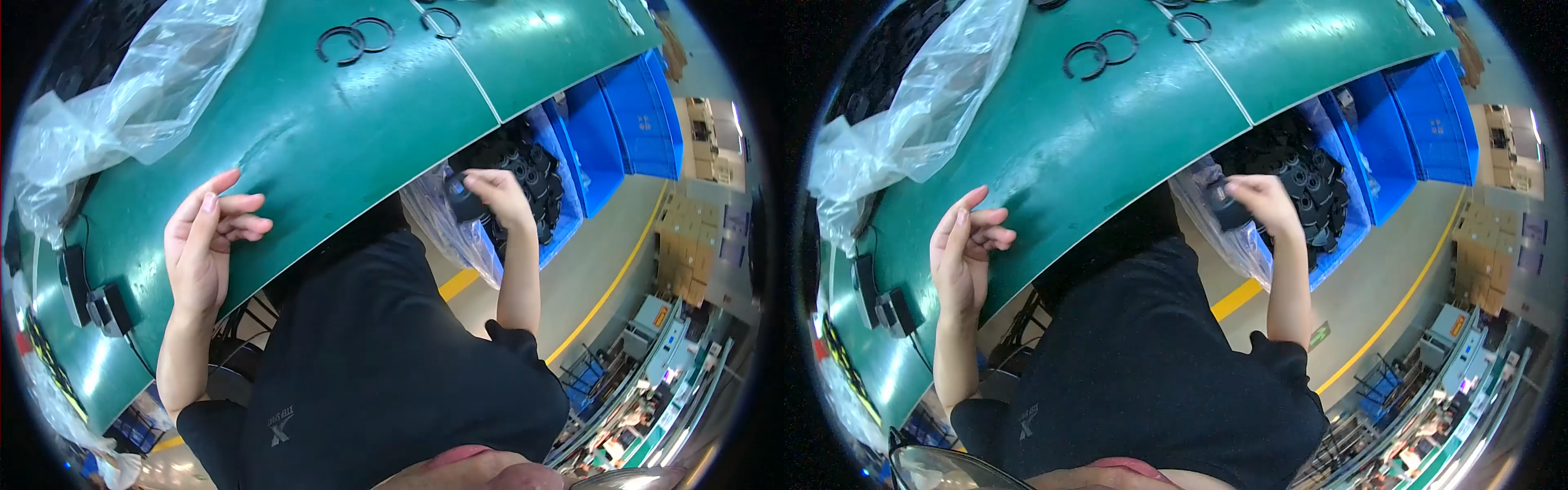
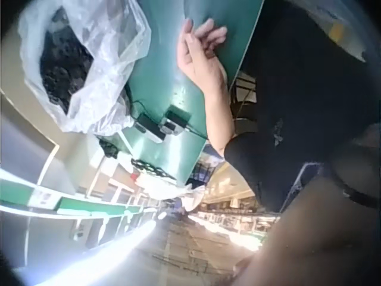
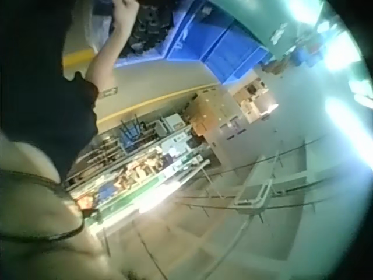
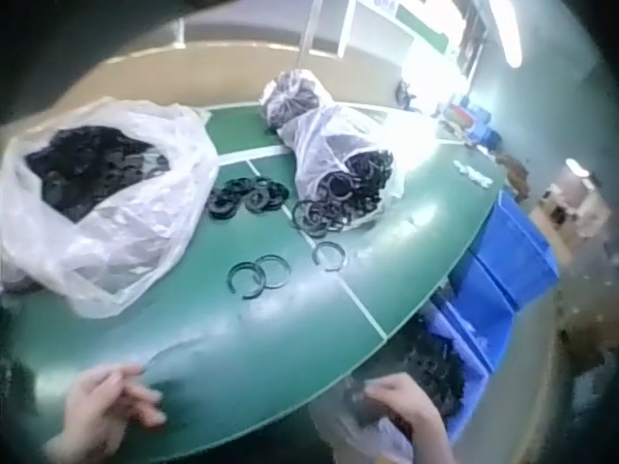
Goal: Assembling circular plastic rings onto a black plastic base and moving a bin of finished components.
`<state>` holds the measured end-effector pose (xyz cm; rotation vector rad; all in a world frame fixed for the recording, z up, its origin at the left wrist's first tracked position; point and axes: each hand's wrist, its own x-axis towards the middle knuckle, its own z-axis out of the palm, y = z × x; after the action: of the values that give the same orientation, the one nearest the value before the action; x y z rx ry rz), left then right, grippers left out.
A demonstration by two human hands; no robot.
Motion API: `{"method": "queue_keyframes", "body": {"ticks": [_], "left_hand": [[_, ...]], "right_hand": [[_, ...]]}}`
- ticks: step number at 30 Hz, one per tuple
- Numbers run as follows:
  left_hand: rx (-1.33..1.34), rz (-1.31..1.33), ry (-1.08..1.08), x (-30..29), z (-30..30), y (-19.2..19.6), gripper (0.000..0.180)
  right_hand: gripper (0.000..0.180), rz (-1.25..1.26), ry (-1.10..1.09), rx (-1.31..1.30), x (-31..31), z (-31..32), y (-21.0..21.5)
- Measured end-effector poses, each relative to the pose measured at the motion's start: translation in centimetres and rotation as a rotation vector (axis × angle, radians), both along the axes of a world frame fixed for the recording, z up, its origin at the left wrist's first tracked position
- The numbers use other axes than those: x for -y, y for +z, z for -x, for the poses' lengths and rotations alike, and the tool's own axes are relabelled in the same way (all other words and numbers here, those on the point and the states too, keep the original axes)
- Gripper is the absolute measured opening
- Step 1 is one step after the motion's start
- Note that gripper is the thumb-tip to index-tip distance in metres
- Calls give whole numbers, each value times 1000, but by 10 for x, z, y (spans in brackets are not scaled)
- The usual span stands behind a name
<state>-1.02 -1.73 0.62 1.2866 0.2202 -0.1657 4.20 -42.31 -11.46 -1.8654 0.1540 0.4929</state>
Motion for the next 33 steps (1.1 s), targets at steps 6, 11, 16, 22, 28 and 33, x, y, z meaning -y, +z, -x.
{"method": "queue_keyframes", "body": {"ticks": [6,11,16,22,28,33], "left_hand": [[-22,-9,53,1,-4,-5,37],[0,-3,47,-1,-4,-8,37],[19,-20,37,-3,-5,-10,38],[26,-61,37,-3,-4,-11,38],[34,-95,42,-4,-4,-16,35],[34,-114,23,-5,-6,-17,33]], "right_hand": [[30,117,-764,-9,145,10,-110],[51,1053,-674,377,155,20,-140],[54,1126,-509,392,130,32,-172],[55,1197,-528,309,143,43,-183],[44,1101,-696,243,164,57,-171],[37,1254,-855,354,202,67,-174]]}}
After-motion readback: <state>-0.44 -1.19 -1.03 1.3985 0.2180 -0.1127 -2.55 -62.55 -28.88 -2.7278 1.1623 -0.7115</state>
